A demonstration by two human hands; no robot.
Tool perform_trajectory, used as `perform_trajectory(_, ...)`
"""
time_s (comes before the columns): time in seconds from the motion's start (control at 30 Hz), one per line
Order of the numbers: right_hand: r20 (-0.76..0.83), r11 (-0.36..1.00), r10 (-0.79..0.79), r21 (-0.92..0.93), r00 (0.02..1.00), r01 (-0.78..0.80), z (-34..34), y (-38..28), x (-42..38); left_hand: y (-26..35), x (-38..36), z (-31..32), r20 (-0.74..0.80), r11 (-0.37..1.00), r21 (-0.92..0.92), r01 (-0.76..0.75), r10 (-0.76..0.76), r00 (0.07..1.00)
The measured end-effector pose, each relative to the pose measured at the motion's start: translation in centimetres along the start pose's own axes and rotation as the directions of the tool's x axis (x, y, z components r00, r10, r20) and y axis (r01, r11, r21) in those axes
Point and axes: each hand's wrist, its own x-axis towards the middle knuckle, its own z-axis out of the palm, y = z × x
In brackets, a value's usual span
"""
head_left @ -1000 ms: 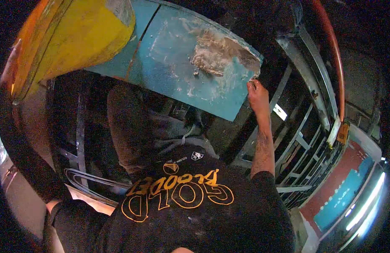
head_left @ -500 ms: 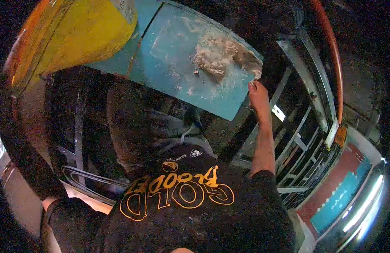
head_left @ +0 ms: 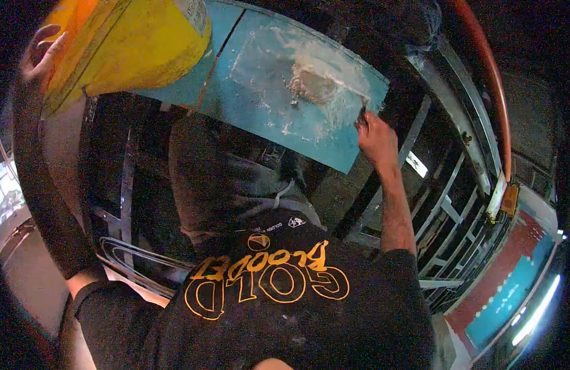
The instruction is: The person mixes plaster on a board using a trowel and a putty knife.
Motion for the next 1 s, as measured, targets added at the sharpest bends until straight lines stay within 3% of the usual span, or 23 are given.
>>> perform_trajectory(0.1,-0.091,0.996,0.040,0.082,0.995,-0.032,2.9,1.1,-2.7,0.1,0.2,0.0,-0.002,0.995,-0.067,-0.068,0.068,0.998)
perform_trajectory(0.17,-0.110,0.986,0.086,0.152,0.990,-0.069,4.6,0.8,-3.6,0.6,0.0,-0.1,-0.009,0.998,-0.028,-0.059,0.059,0.998)
perform_trajectory(0.3,-0.046,0.983,0.161,0.100,0.986,-0.156,5.6,0.5,-1.1,1.9,-0.2,-0.3,0.021,0.988,0.152,0.036,-0.040,0.999)
perform_trajectory(0.4,-0.001,0.990,0.134,-0.030,0.991,-0.134,4.5,0.7,1.4,1.2,0.2,-0.5,0.033,0.995,0.090,0.041,-0.044,0.998)
perform_trajectory(0.5,-0.124,0.982,-0.018,0.182,0.992,0.041,7.4,5.2,4.2,0.1,0.4,-0.4,0.061,1.000,0.012,0.020,-0.021,0.998)
perform_trajectory(0.53,0.350,0.777,0.252,0.483,0.903,-0.404,1.9,2.0,4.6,-0.1,0.5,-0.5,0.086,0.999,0.032,0.030,-0.032,0.996)
perform_trajectory(0.57,0.463,0.693,0.182,0.565,0.867,-0.447,2.2,4.1,6.0,-0.3,0.7,-0.7,0.111,0.998,0.052,0.038,-0.044,0.993)
perform_trajectory(0.63,0.343,0.786,0.207,0.499,0.916,-0.365,-0.5,3.2,5.8,-0.8,1.4,-1.1,0.148,0.990,0.116,0.076,-0.093,0.985)
perform_trajectory(0.73,-0.064,0.996,-0.026,0.080,0.998,0.031,-0.6,3.3,4.4,-0.8,1.0,-0.8,0.140,0.996,0.035,0.087,-0.091,0.986)
perform_trajectory(0.83,0.057,0.987,0.157,0.025,0.986,-0.158,-2.4,0.2,0.3,-1.5,0.8,-1.0,0.123,0.998,-0.031,0.060,-0.056,0.991)
perform_trajectory(0.93,-0.099,0.990,0.098,0.106,0.990,-0.087,1.9,0.8,-3.4,-5.6,2.4,-2.5,0.140,0.978,0.083,-0.191,0.178,0.974)
perform_trajectory(1.0,-0.096,0.981,0.162,0.127,0.982,-0.150,3.7,0.1,-4.5,-3.6,1.9,-1.6,0.098,0.990,0.078,-0.119,0.112,0.989)
